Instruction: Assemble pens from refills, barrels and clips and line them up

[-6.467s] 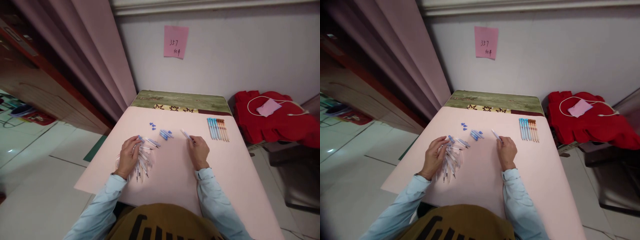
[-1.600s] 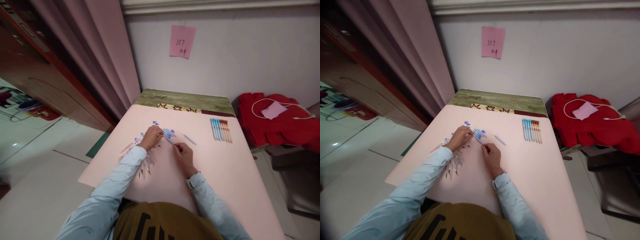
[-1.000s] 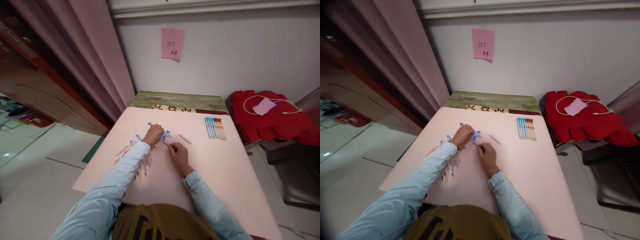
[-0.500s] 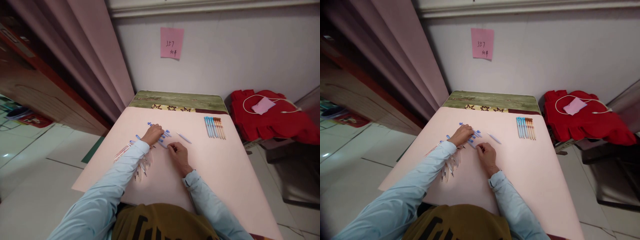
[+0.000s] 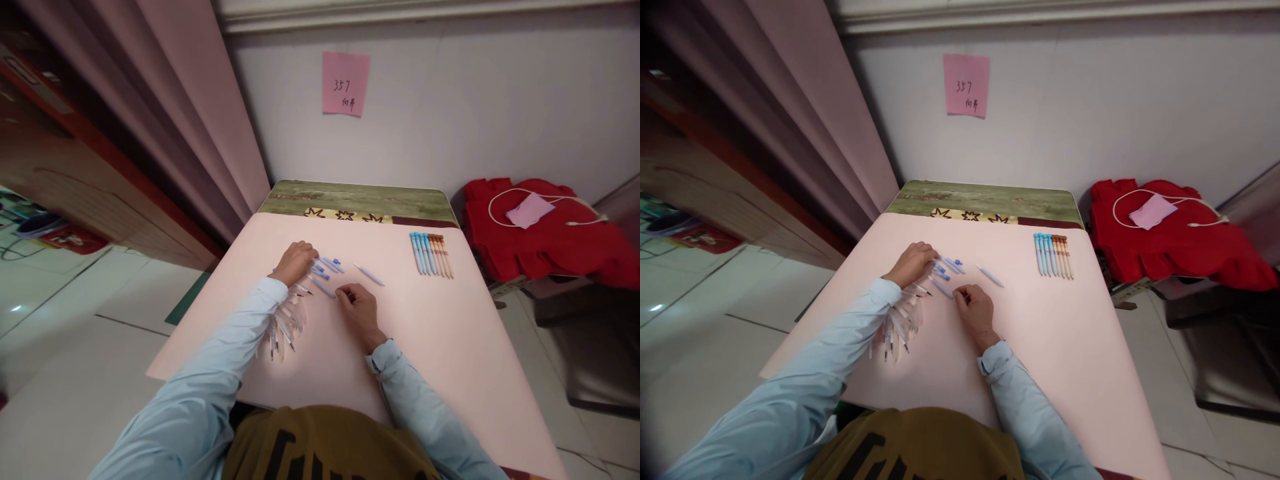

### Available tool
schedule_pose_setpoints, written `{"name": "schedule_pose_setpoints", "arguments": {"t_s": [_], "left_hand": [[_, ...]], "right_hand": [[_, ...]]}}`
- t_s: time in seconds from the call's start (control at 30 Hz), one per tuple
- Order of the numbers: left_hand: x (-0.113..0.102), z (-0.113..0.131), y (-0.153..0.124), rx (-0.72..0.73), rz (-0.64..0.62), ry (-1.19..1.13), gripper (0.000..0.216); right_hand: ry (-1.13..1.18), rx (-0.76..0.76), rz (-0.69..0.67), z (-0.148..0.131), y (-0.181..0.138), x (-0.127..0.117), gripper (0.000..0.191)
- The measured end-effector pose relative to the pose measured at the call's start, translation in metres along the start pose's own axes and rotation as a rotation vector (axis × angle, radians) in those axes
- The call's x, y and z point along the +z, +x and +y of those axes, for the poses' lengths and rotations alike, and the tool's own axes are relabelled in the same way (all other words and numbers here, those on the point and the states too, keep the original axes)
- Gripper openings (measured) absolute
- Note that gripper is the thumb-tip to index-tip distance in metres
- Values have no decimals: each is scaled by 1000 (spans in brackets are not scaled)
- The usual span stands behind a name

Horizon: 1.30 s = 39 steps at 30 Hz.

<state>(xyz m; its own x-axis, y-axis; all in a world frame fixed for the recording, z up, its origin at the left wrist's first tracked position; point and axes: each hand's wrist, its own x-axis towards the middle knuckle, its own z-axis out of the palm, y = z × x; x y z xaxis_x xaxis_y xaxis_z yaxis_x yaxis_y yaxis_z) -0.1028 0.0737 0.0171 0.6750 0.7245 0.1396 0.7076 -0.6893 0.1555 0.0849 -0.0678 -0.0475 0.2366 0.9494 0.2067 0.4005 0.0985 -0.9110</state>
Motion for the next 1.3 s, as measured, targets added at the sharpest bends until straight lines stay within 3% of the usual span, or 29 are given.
{"name": "schedule_pose_setpoints", "arguments": {"t_s": [0.2,0.47,0.77,1.03,1.3], "left_hand": [[-1,-7,-12,-132,100,-49,17],[20,18,-4,31,-11,-70,16],[21,17,1,171,-110,41,17],[19,22,-4,197,-85,163,15],[14,22,-8,118,-58,162,17]], "right_hand": [[-4,-3,-3,1,0,1,20],[-2,13,-16,-1,-1,0,20],[-18,-4,-14,-2,0,1,21],[-9,-7,-13,-5,1,-1,19],[-17,-10,-19,-3,1,-1,18]]}}
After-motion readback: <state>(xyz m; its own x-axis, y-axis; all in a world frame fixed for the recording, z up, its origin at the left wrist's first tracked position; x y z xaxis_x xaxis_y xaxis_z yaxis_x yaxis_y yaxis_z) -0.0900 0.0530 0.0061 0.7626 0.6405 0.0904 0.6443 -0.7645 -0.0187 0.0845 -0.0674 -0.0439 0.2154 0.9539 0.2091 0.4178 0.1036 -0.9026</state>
